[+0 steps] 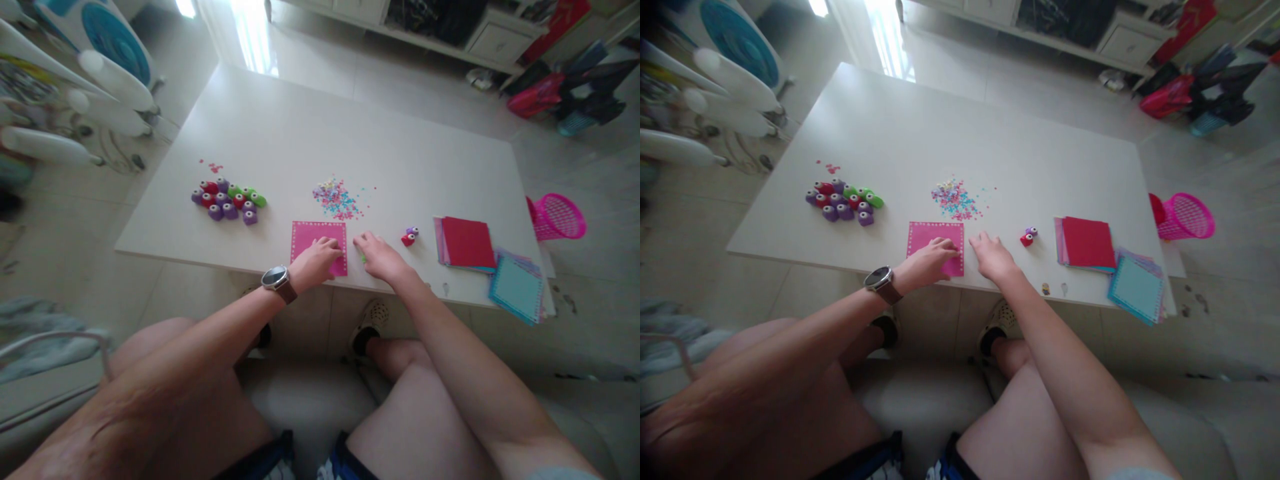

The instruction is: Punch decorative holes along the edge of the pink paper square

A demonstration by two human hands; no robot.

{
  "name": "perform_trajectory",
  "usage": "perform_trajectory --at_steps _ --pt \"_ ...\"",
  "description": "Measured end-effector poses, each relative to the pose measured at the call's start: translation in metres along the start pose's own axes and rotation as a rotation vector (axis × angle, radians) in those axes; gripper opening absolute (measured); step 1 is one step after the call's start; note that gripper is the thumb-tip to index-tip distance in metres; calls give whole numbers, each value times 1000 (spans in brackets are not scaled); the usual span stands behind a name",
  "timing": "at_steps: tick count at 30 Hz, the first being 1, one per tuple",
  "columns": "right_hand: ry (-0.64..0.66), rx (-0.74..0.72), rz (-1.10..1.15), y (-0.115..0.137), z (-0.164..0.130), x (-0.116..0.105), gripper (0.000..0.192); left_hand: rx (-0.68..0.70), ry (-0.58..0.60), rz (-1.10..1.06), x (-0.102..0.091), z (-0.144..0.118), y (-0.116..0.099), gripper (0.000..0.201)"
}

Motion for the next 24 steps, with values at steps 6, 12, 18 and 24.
perform_trajectory --at_steps 6,12,18,24 --pt "-8 -4 6 0 0 0 62 10 -10 2 1 0 1 52" --pt "-5 1 8 0 1 1 61 6 3 2 0 -1 0 51" --pt "-6 -2 -3 -1 1 2 60 21 -11 -1 0 -1 0 50" --pt "-15 -12 -5 -3 2 5 51 16 -10 -1 0 -1 0 50"
Point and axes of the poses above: each hand's wrist, its own z-axis towards the middle knuckle, its own x-axis out of the palm, y = z × x, the point moved 3 cm from there along z, towards the middle knuckle, and after that the axes turned 11 degrees about -z, right-handed, at the moved point
